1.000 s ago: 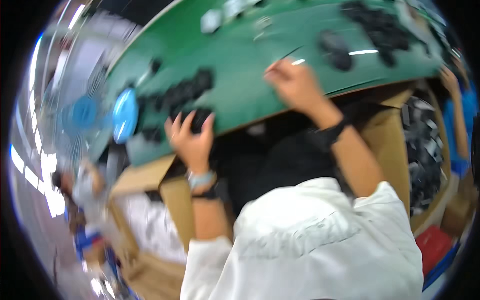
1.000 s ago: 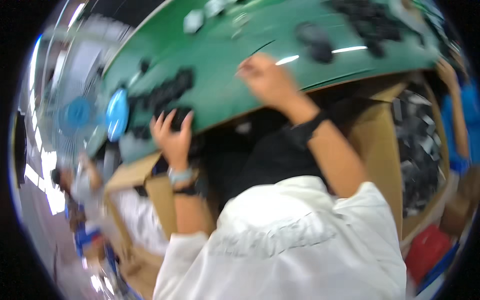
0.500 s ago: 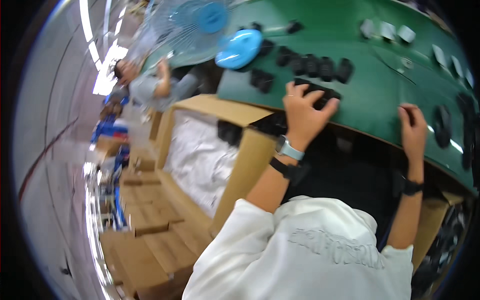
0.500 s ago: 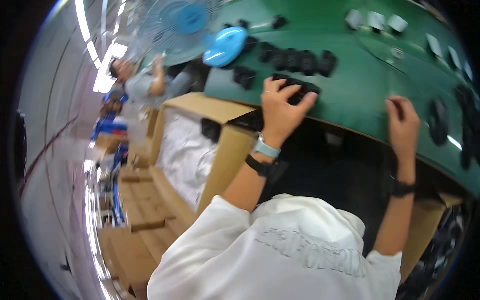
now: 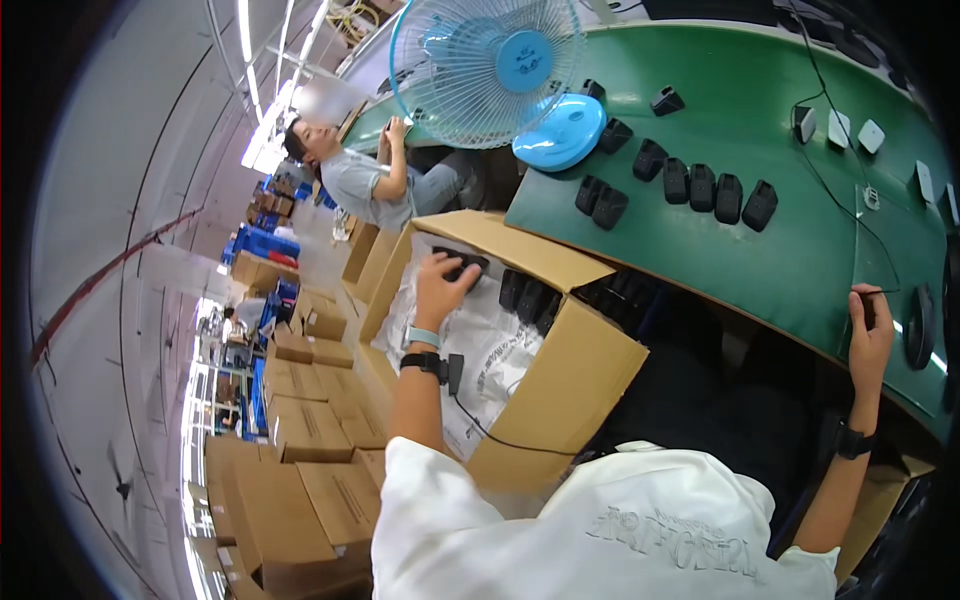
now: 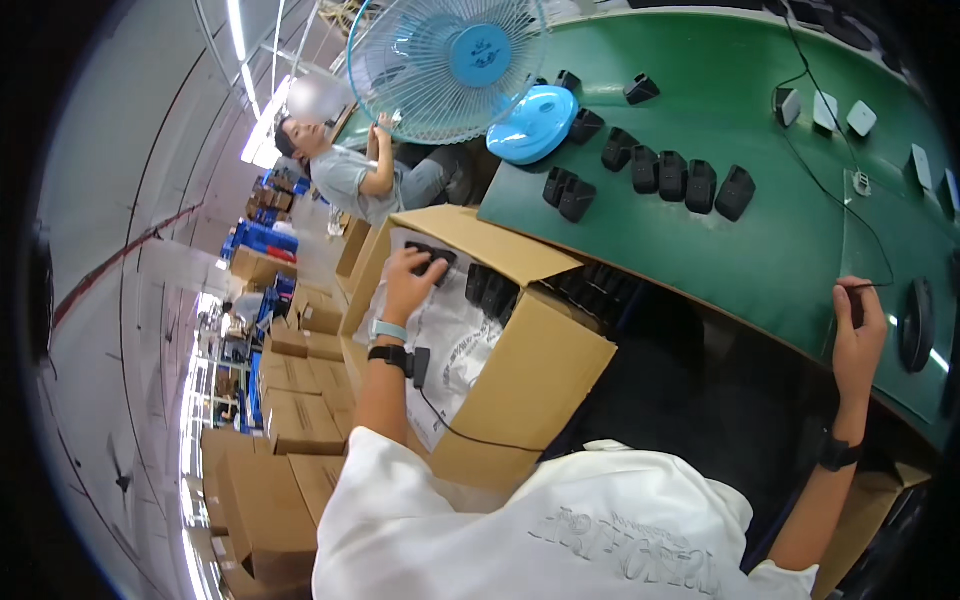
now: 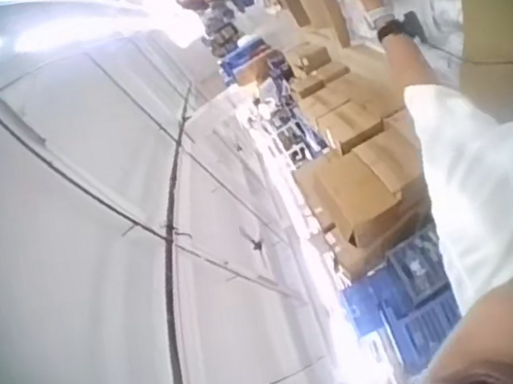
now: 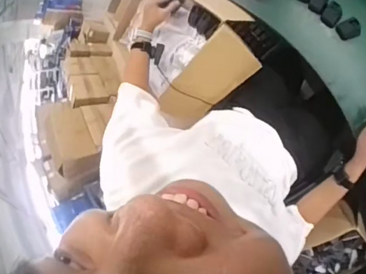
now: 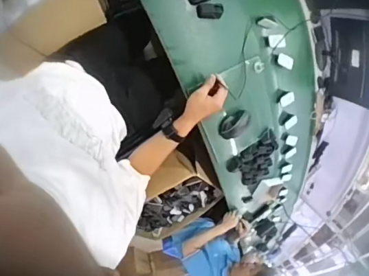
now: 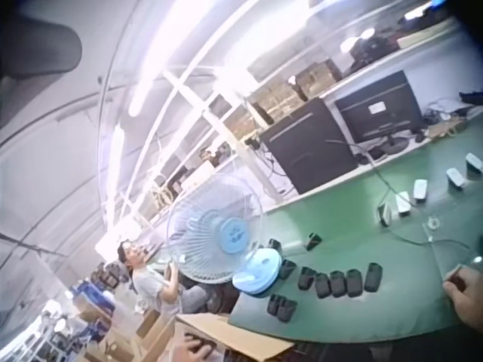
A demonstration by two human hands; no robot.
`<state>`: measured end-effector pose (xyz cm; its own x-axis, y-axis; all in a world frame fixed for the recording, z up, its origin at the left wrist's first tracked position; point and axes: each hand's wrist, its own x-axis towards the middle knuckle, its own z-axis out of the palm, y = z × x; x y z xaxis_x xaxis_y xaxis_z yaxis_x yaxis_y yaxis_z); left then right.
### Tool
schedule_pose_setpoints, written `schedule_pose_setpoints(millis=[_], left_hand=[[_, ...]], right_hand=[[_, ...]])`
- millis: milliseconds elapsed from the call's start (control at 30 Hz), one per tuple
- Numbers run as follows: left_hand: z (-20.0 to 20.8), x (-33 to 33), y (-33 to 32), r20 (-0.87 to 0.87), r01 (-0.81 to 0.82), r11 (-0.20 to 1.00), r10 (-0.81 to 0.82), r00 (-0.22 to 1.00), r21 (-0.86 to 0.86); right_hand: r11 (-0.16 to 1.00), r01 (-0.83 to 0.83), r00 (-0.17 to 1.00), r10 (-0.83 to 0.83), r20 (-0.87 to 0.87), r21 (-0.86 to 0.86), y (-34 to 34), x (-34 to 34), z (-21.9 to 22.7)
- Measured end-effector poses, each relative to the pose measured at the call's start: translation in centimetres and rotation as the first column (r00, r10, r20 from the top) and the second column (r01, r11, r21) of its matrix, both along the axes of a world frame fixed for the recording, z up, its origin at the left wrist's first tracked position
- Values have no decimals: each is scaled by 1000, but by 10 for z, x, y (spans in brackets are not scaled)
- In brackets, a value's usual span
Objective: Testing wireless computer mice on charging docks and packing them into boxes.
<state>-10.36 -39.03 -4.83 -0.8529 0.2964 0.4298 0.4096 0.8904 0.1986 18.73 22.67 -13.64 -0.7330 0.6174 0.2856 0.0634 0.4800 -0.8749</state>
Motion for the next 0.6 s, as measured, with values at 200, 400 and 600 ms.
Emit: schedule_pose_setpoints(millis=[200, 400, 600], left_hand=[[-52, -11, 15, 122, 44, 992, -59, 991, 120], [18, -7, 45, -105, 142, 958, -119, 987, 248], [28, -22, 244, 33, 449, 888, -454, 890, 96]], right_hand=[[995, 66, 998, -66, -3, 80, 7, 11, -3], [998, 36, 999, -37, -15, -52, -11, -9, 1], [994, 107, 994, -107, -11, -36, -9, -7, 15]])
